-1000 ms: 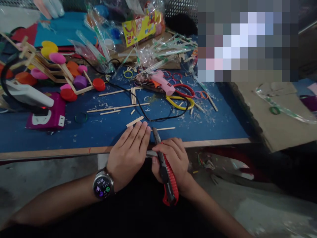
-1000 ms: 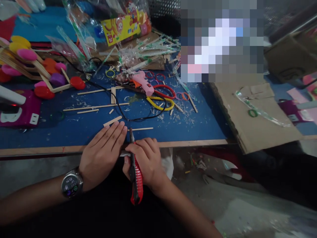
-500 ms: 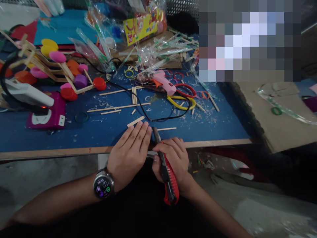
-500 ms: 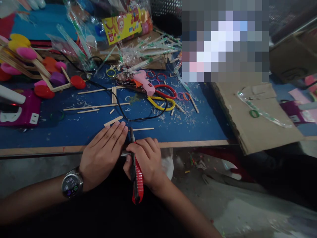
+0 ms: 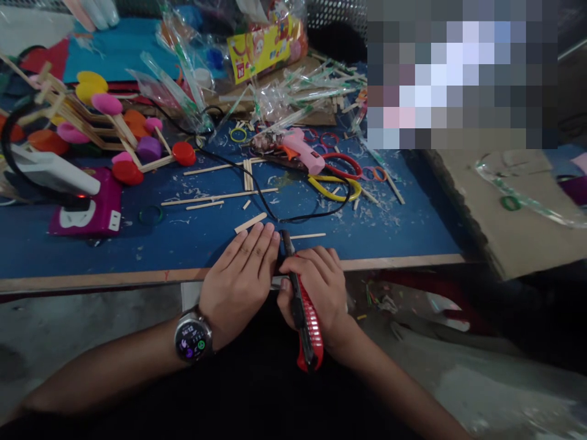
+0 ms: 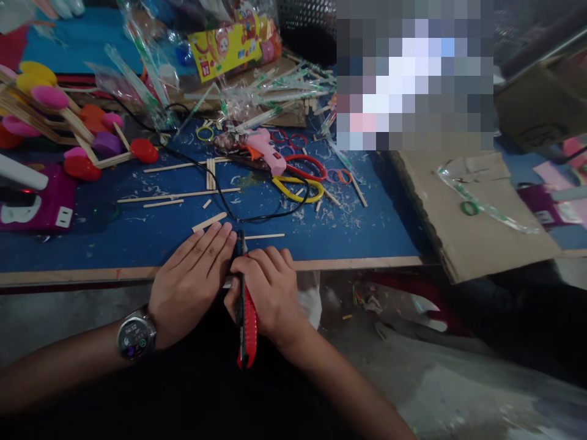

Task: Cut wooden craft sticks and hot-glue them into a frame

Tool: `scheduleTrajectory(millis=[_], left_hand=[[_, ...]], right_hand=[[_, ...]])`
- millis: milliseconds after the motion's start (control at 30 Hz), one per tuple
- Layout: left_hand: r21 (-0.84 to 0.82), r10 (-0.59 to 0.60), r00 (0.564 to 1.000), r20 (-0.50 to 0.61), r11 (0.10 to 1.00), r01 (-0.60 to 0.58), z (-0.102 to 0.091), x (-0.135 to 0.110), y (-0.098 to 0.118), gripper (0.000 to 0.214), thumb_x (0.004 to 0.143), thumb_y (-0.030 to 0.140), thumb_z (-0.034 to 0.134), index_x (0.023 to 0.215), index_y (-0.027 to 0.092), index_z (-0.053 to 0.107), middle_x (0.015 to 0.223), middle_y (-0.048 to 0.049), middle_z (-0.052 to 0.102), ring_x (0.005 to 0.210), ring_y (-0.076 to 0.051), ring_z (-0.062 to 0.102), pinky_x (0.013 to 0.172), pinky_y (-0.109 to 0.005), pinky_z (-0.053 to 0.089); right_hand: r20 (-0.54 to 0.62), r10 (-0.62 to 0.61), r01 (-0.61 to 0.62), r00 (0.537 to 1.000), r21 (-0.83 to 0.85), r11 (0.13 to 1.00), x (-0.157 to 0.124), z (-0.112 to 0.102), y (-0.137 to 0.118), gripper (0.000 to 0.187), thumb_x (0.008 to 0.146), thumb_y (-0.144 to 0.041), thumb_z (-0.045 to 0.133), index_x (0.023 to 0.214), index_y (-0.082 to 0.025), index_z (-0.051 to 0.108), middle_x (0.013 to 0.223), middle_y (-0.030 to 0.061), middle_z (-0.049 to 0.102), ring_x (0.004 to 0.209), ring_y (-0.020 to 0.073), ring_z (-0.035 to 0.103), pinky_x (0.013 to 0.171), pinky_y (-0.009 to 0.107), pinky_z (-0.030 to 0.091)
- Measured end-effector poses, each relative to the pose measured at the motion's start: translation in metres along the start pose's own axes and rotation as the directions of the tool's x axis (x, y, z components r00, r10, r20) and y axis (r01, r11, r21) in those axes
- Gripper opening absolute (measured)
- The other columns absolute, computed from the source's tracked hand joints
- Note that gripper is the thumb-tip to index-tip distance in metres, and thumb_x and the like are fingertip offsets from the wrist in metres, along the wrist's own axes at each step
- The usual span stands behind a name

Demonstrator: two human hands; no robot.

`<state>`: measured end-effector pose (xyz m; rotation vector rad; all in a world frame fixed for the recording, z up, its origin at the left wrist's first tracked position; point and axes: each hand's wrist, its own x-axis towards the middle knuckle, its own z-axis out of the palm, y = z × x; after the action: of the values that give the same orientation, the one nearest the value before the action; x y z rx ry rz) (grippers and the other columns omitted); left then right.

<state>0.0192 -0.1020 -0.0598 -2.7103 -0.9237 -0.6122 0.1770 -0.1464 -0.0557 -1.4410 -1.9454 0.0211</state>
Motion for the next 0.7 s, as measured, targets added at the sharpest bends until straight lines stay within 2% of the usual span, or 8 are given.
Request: scheduleTrajectory(millis=[100,267,700], left_hand=[[0.007,0.009,1.000,-0.009,1.000,-0.009,0.001,0.000,0.000,0.041,0.101,0.009,0.039,0.135,-0.003,0.058,0.141,-0.0205,0.061,0.130,-0.032,0.062,0.107,-0.043,0.054],[0.021,0.028,1.000,-0.004,0.999,-0.028,0.001,0.000,-0.001,0.040,0.101,0.009,0.040,0.135,-0.002,0.059,0.142,-0.0202,0.060,0.130,-0.032,0.061,0.106,-0.043,0.055],[-0.036,0.003,1.000,-0.025,0.999,-0.003,0.003,-0.002,-0.001,0.040,0.102,0.010,0.042,0.136,-0.002,0.058,0.143,-0.0199,0.060,0.132,-0.031,0.060,0.109,-0.043,0.052]], right_hand=[[-0.005,-0.022,0.022,1.000,-0.018,1.000,-0.001,0.002,0.001,0.010,0.082,-0.014,0.053,0.086,-0.023,0.052,0.074,0.0025,0.059,0.069,0.0210,0.049,0.068,0.037,0.035],[-0.018,-0.126,0.126,0.992,-0.014,0.992,-0.009,0.002,0.002,0.012,0.078,-0.013,0.054,0.083,-0.023,0.049,0.071,0.0024,0.054,0.068,0.0210,0.046,0.066,0.036,0.034],[0.048,-0.092,0.095,0.995,-0.067,0.993,0.005,0.001,0.005,0.009,0.081,-0.014,0.053,0.078,-0.022,0.055,0.072,0.0041,0.059,0.071,0.0226,0.047,0.068,0.038,0.033]])
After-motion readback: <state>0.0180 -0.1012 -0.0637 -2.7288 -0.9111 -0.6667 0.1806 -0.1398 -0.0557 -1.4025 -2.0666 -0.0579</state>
